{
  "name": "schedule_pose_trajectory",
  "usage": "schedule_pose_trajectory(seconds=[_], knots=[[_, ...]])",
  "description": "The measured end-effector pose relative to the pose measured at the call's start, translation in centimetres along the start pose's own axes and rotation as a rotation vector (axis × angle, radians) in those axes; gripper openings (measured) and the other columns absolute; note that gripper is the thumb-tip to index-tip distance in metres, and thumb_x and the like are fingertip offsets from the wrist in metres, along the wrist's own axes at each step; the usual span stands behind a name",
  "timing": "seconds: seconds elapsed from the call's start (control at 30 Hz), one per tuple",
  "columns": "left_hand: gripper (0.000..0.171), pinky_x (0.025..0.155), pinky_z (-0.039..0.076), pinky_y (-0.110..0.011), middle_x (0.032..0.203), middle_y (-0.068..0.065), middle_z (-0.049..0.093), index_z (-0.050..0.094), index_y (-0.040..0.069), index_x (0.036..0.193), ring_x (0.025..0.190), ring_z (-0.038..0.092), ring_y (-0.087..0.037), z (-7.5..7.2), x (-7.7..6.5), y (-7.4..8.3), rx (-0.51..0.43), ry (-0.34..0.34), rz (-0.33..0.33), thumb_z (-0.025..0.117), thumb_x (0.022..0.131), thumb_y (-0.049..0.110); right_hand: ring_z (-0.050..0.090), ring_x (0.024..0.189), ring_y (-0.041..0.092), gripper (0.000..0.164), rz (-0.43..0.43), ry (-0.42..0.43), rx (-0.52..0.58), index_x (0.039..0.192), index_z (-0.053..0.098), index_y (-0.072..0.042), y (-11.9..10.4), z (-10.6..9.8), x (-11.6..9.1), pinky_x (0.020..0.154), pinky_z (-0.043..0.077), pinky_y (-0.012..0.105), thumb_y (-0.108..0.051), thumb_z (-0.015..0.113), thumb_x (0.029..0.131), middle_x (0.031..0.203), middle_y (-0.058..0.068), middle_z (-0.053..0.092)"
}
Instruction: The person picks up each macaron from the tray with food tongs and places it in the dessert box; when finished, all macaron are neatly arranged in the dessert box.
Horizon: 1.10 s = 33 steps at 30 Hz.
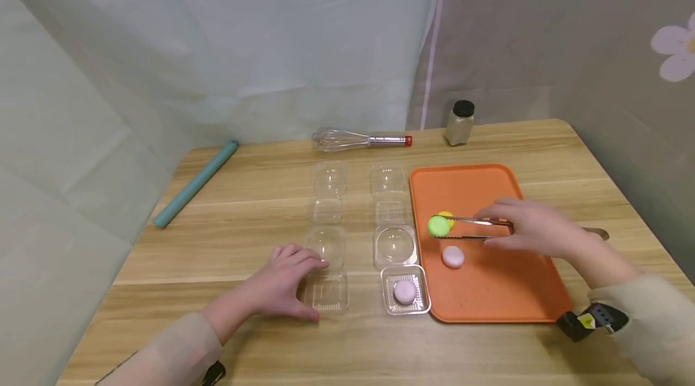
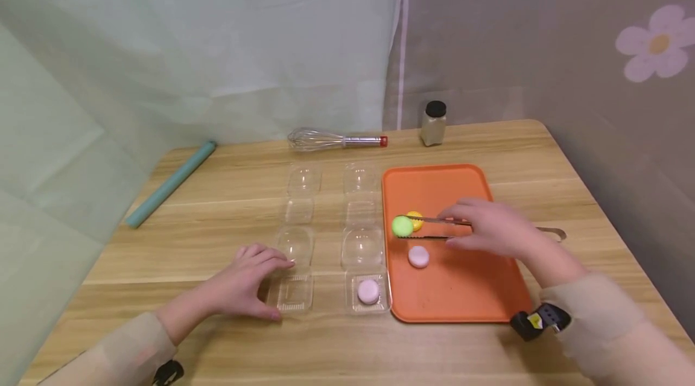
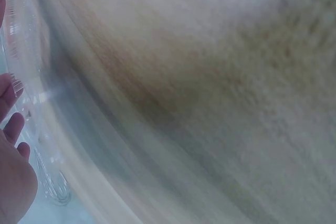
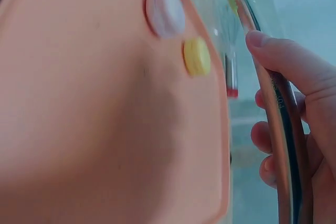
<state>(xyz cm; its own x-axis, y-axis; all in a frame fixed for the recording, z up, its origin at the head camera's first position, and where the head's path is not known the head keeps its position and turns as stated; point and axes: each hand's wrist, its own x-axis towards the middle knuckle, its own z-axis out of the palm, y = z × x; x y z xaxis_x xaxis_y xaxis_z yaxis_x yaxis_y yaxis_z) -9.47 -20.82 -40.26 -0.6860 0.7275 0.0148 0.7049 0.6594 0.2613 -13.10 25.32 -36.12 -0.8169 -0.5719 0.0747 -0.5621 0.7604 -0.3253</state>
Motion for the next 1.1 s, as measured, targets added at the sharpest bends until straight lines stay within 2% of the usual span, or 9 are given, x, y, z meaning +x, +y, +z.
schedule_pose_trajectory(seconds=[0.13, 0.23, 0.5, 0.67, 0.9, 1.1], knots=[[0.084, 0.089, 0.028, -0.039, 0.120, 0.004, 0.055, 0.057, 0.014, 0.123, 0.108, 0.040, -0.016, 0.1, 0.0, -0.1, 0.003, 0.013, 0.015, 0.077, 0.058, 0.063, 0.051, 0.076, 0.009, 0.036, -0.075, -0.013, 0.008, 0.108, 0.068, -0.022, -1.5, 0.5, 1.2, 0.062, 0.043, 0.027, -0.033, 0.077, 0.075, 0.100, -0.010, 0.059], [0.084, 0.088, 0.028, -0.039, 0.119, 0.004, 0.055, 0.057, 0.013, 0.122, 0.107, 0.041, -0.017, 0.1, 0.0, -0.1, 0.001, 0.018, 0.023, 0.077, 0.058, 0.063, 0.052, 0.075, 0.010, 0.036, -0.128, -0.037, 0.016, 0.109, 0.067, -0.021, -2.7, 0.9, 2.0, 0.062, 0.042, 0.028, -0.036, 0.076, 0.077, 0.100, -0.010, 0.058], [0.084, 0.091, 0.031, -0.039, 0.119, 0.004, 0.055, 0.057, 0.011, 0.123, 0.106, 0.041, -0.016, 0.1, 0.0, 0.0, -0.008, 0.007, 0.024, 0.076, 0.060, 0.062, 0.048, 0.066, 0.000, 0.039, -0.168, -0.113, 0.004, 0.115, 0.064, -0.027, -5.2, 1.8, 3.9, 0.054, 0.038, 0.024, -0.035, 0.072, 0.078, 0.098, -0.013, 0.055], [0.084, 0.093, 0.032, -0.039, 0.119, 0.003, 0.055, 0.057, 0.010, 0.123, 0.105, 0.042, -0.016, 0.1, 0.0, 0.0, -0.020, 0.005, 0.022, 0.077, 0.060, 0.062, 0.053, 0.069, 0.003, 0.039, -0.198, -0.112, 0.006, 0.114, 0.065, -0.028, -6.5, 2.4, 4.9, 0.054, 0.039, 0.024, -0.037, 0.072, 0.078, 0.098, -0.012, 0.056], [0.084, 0.092, 0.033, -0.038, 0.119, 0.002, 0.055, 0.057, 0.009, 0.123, 0.104, 0.042, -0.015, 0.0, 0.0, 0.0, -0.026, 0.004, 0.023, 0.077, 0.060, 0.062, 0.061, 0.085, 0.014, 0.040, -0.243, -0.109, -0.053, 0.115, 0.064, -0.028, -8.0, 2.7, 6.0, 0.055, 0.044, 0.029, -0.041, 0.071, 0.079, 0.109, -0.006, 0.058], [0.084, 0.090, 0.034, -0.037, 0.119, 0.002, 0.055, 0.057, 0.009, 0.122, 0.103, 0.043, -0.015, 0.1, -0.1, -0.1, -0.018, 0.027, 0.042, 0.075, 0.061, 0.063, 0.060, 0.080, 0.013, 0.040, -0.294, -0.105, -0.065, 0.113, 0.063, -0.027, -9.3, 3.3, 6.7, 0.056, 0.047, 0.031, -0.041, 0.072, 0.077, 0.103, -0.007, 0.057]])
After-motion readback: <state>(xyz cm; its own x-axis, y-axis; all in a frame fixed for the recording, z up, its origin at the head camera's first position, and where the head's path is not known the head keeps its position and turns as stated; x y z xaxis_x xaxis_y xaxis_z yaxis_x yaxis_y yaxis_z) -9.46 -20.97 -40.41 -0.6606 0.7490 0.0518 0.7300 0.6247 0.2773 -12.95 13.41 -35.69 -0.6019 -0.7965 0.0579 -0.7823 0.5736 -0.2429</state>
